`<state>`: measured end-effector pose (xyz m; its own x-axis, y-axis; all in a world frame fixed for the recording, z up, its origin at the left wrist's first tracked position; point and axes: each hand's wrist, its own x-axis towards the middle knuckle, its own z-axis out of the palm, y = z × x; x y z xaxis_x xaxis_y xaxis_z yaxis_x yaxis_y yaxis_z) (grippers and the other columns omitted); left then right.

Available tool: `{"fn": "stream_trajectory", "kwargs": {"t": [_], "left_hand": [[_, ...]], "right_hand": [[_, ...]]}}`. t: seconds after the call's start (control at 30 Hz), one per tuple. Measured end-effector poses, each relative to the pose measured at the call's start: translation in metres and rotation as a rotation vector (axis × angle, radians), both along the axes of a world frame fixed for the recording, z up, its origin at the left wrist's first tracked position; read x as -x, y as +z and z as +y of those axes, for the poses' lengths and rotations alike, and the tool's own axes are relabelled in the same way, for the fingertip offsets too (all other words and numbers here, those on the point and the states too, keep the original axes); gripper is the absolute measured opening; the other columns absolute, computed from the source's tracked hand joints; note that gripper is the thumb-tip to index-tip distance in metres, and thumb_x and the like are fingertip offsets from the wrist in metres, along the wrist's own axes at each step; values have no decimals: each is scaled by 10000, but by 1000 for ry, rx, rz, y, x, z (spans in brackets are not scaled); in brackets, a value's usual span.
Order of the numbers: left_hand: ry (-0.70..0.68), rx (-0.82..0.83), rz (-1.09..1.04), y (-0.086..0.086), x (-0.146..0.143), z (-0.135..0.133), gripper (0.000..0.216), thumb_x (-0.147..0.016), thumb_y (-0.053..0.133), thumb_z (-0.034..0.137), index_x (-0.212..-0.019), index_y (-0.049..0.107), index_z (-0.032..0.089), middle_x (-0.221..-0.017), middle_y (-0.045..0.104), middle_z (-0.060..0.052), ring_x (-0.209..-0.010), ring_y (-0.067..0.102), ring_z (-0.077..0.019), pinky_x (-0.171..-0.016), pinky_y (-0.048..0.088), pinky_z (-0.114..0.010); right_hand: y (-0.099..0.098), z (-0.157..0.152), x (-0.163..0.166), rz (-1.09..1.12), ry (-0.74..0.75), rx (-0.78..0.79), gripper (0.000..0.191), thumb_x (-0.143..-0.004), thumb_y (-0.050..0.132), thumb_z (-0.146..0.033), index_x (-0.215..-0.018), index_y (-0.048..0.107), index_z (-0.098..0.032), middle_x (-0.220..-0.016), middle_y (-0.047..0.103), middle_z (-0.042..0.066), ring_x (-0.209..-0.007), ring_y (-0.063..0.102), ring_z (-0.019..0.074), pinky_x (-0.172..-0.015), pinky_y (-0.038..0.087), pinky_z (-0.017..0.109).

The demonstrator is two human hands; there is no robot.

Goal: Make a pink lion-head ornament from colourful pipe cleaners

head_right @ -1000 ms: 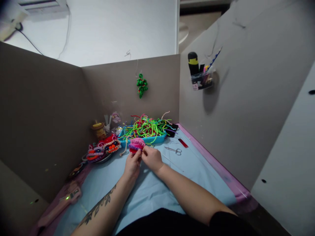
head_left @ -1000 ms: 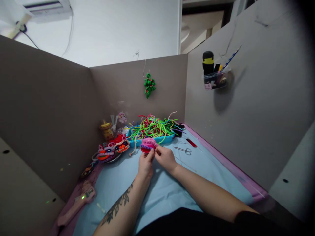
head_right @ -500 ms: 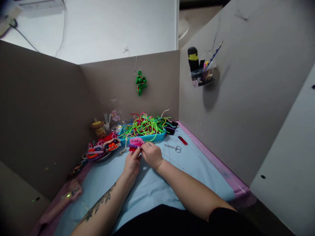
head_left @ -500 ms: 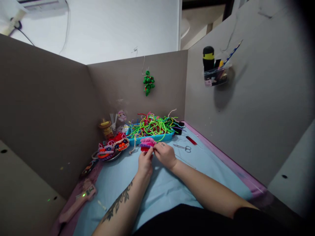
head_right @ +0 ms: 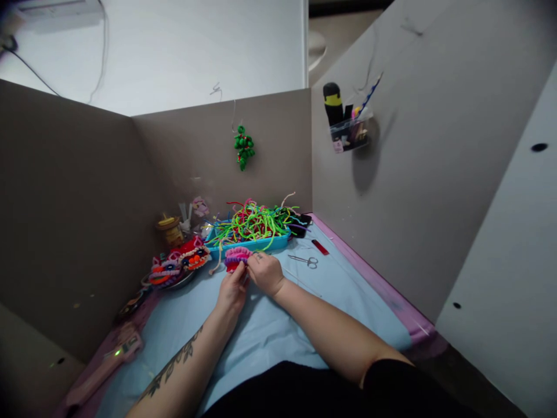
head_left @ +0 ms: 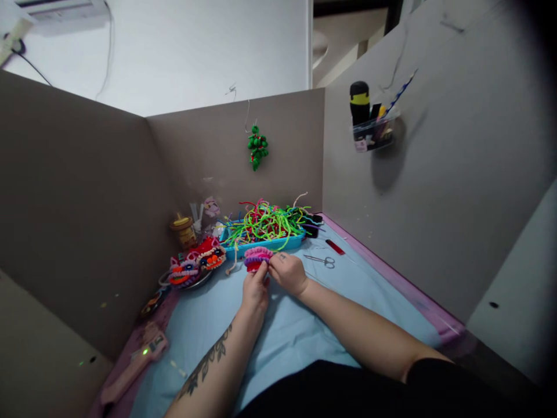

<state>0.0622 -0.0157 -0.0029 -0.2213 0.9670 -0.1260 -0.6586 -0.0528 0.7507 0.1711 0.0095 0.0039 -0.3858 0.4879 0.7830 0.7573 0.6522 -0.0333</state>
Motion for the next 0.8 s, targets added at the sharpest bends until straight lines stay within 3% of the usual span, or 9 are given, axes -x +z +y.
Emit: {"fn": "stream_trajectory", "kwargs": {"t": [0.13, 0.3, 0.6, 0.8], "left_hand": [[-2, 58, -44, 3, 0, -2, 301, -570, 804, 348, -741, 668, 141, -702, 669, -5, -642, 584, -105, -596, 376, -229], [7, 105, -96, 7, -2, -4, 178, -638, 754, 276, -726, 669, 147, -700, 665, -4, -637, 580, -101, -609, 368, -236], [-12, 148, -168, 10, -4, -5, 91, -704, 704, 215, -748, 664, 146, -695, 666, -3, -620, 584, -90, -583, 375, -225], [-4, 67, -204, 10, 7, 2, 126, -677, 732, 239, -728, 645, 164, -650, 651, 20, -584, 574, -80, -548, 378, -206]], "right_hand": [[-4, 5, -1, 37, -18, -19, 173, -860, 499, -216, -728, 591, -156, -690, 605, 65, -686, 522, 175, -601, 298, 279], [-7, 12, -2, 7, -15, -104, 217, -874, 480, -229, -694, 579, -158, -627, 586, 37, -610, 503, 145, -576, 273, 276], [-8, 22, -7, 1, 100, -135, 257, -893, 432, -210, -700, 590, -152, -617, 585, 43, -610, 514, 150, -579, 319, 270], [-8, 18, -10, 174, 216, -18, 200, -885, 506, -265, -1026, 601, -160, -844, 668, 74, -752, 581, 166, -682, 406, 262]]}}
